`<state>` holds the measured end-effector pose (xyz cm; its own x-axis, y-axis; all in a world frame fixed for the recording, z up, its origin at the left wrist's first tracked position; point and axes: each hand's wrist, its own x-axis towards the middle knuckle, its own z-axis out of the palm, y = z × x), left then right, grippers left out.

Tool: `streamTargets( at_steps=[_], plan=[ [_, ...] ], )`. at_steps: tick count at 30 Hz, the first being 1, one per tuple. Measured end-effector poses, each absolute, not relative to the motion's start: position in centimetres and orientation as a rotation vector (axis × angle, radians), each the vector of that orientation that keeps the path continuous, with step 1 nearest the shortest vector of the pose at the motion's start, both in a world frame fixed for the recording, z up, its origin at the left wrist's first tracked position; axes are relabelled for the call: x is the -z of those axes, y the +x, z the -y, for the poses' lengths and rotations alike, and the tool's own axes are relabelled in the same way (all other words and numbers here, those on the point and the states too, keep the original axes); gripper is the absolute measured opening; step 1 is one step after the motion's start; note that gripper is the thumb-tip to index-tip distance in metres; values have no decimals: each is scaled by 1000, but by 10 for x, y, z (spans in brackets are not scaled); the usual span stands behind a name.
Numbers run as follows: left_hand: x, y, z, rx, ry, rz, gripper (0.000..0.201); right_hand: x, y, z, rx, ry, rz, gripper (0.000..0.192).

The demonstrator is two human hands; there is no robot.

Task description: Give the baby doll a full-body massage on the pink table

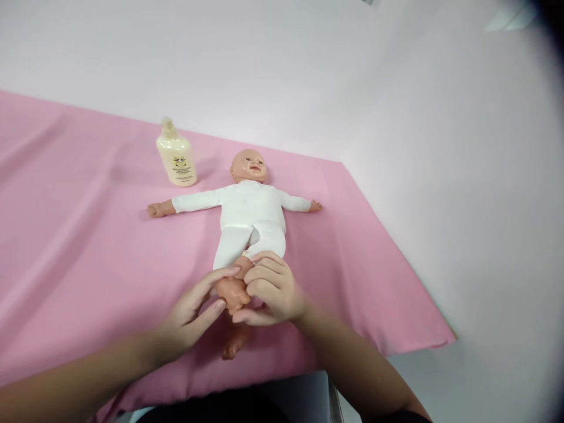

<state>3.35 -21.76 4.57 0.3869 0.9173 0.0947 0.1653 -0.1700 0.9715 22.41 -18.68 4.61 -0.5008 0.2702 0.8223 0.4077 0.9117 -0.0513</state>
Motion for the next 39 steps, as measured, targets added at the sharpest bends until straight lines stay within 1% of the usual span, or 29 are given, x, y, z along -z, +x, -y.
streamTargets(
  at_steps=[3,7,12,16,21,27,35,39],
  plan=[
    [-44,33,217,-912,1614,-988,36,-44,225,187,179,-499,2170,31],
    [-43,34,217,-934,1621,-983,34,-42,226,188,206,-551,2276,32],
    [-42,34,216,-941,1651,-978,34,-39,226,188,180,-556,2236,29],
    [-42,32,215,-925,1719,-979,35,-38,226,187,213,-584,2319,34],
    [-44,32,214,-904,1765,-974,35,-42,224,187,172,-508,2114,34],
    [-43,32,216,-905,1705,-955,35,-43,224,187,199,-548,2175,46],
    [-42,32,214,-904,1733,-951,37,-41,224,189,188,-586,2232,39],
    [-42,32,214,-895,1739,-940,37,-39,224,188,209,-608,2359,38]
  ],
)
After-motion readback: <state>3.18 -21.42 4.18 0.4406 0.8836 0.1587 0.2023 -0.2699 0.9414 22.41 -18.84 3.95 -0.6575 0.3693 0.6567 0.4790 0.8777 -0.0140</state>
